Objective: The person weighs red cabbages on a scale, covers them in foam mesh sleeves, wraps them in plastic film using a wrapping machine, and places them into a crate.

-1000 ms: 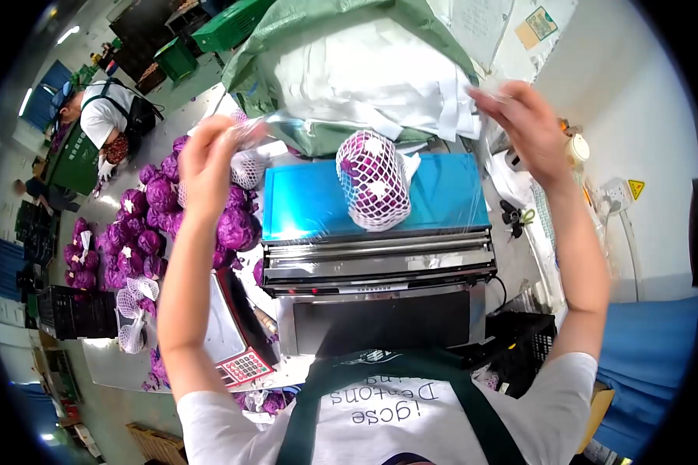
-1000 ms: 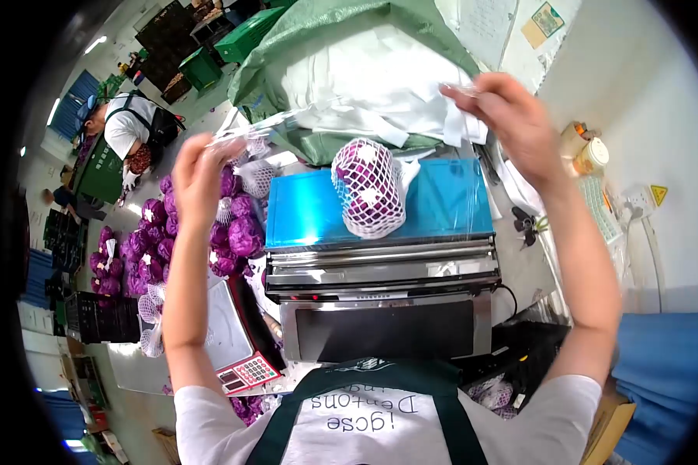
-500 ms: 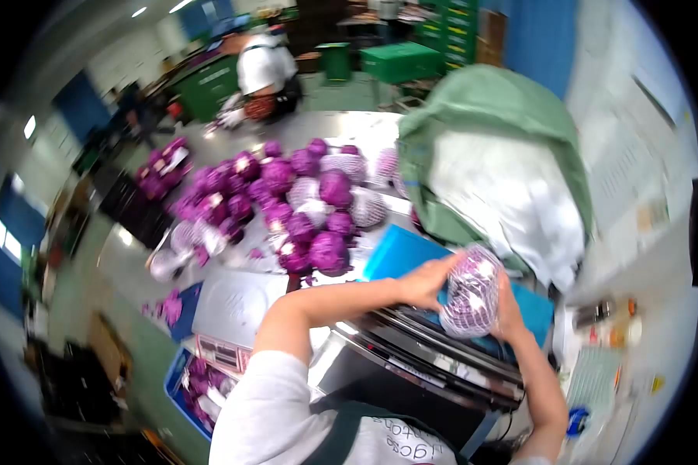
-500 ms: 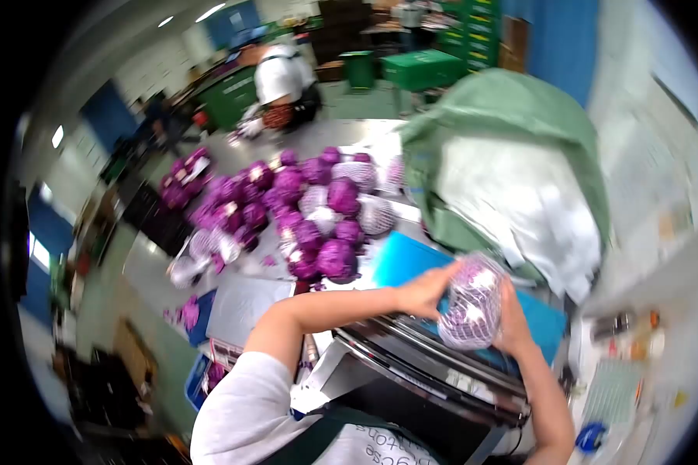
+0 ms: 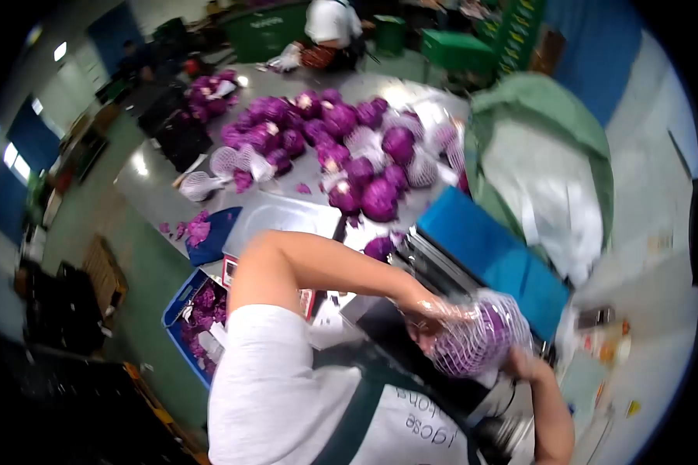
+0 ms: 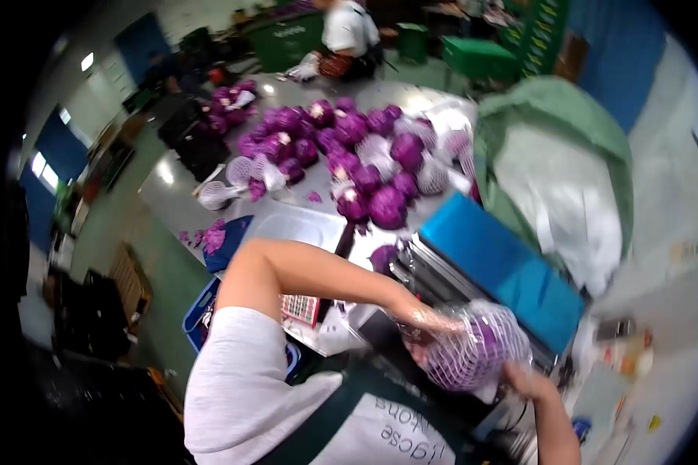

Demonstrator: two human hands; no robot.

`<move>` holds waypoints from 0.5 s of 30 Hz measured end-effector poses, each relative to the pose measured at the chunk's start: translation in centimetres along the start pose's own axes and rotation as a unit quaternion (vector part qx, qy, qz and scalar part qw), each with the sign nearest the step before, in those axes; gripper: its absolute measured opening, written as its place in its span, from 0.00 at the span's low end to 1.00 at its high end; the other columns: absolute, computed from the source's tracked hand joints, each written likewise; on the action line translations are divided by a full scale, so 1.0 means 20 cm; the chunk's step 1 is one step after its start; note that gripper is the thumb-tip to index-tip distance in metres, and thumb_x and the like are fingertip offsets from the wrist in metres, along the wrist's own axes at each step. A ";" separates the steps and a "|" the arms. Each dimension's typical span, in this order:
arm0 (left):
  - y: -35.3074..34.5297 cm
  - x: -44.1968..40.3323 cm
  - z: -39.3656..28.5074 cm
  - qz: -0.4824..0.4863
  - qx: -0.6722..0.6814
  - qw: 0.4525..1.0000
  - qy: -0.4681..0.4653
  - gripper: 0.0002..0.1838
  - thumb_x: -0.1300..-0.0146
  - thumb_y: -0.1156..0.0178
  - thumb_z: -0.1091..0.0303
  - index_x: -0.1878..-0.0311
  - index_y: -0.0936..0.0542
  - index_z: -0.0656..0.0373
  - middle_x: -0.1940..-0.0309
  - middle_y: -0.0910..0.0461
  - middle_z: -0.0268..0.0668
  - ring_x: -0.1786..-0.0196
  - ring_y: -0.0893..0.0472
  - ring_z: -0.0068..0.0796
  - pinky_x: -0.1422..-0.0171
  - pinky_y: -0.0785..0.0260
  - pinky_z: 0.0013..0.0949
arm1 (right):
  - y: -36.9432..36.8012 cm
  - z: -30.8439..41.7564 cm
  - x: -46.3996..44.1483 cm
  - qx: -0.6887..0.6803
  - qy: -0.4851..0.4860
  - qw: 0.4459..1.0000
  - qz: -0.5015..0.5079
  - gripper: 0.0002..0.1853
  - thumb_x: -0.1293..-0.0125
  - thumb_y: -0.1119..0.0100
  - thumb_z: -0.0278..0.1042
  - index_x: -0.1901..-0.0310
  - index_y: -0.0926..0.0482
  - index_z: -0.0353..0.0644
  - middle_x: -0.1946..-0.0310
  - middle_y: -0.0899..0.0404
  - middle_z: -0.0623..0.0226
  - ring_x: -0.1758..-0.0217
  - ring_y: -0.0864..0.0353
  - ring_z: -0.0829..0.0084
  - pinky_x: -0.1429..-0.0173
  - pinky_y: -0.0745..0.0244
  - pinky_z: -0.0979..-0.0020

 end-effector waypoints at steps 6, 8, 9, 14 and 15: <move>-0.29 -0.01 0.60 0.093 0.313 0.944 0.042 0.60 0.53 0.74 0.14 0.32 0.37 0.56 0.49 0.22 0.52 0.48 0.21 0.40 0.39 0.34 0.48 | -0.72 -0.09 -0.17 -0.473 -0.027 0.849 0.233 0.60 0.50 0.73 0.87 0.29 0.50 0.38 0.33 0.40 0.42 0.34 0.37 0.38 0.36 0.40 0.39; -0.29 -0.01 0.76 0.153 0.440 0.885 0.013 0.58 0.53 0.68 0.14 0.31 0.38 0.56 0.47 0.24 0.54 0.46 0.21 0.42 0.35 0.38 0.53 | -0.83 -0.18 -0.19 -0.570 -0.016 0.791 0.224 0.62 0.52 0.73 0.88 0.28 0.51 0.38 0.33 0.42 0.40 0.33 0.40 0.35 0.34 0.42 0.39; -0.27 0.01 0.81 0.143 0.477 0.867 0.016 0.59 0.53 0.62 0.15 0.31 0.39 0.59 0.45 0.26 0.57 0.45 0.22 0.44 0.32 0.42 0.55 | -0.87 -0.18 -0.19 -0.602 0.007 0.772 0.202 0.63 0.52 0.74 0.89 0.28 0.53 0.38 0.32 0.43 0.41 0.32 0.41 0.35 0.33 0.44 0.38; -0.30 0.21 0.82 0.098 0.499 0.859 -0.059 0.57 0.43 0.68 0.21 0.28 0.51 0.67 0.35 0.38 0.62 0.31 0.36 0.52 0.27 0.48 0.52 | -0.96 -0.13 -0.10 -0.579 0.140 0.801 0.065 0.55 0.41 0.66 0.79 0.30 0.50 0.32 0.34 0.39 0.44 0.33 0.36 0.42 0.34 0.36 0.46; -0.30 0.24 0.84 0.067 0.451 0.887 -0.070 0.53 0.40 0.67 0.24 0.29 0.48 0.67 0.36 0.36 0.59 0.32 0.35 0.49 0.28 0.47 0.50 | -1.00 -0.16 -0.10 -0.590 0.079 0.804 0.013 0.46 0.35 0.63 0.68 0.31 0.47 0.30 0.36 0.36 0.44 0.35 0.33 0.44 0.36 0.33 0.48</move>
Point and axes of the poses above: each hand's wrist, its own x-axis away from the middle knuckle, its own y-axis out of the back of the hand, z = x × y, the point moved 6 cm from there along -x, towards the middle knuckle
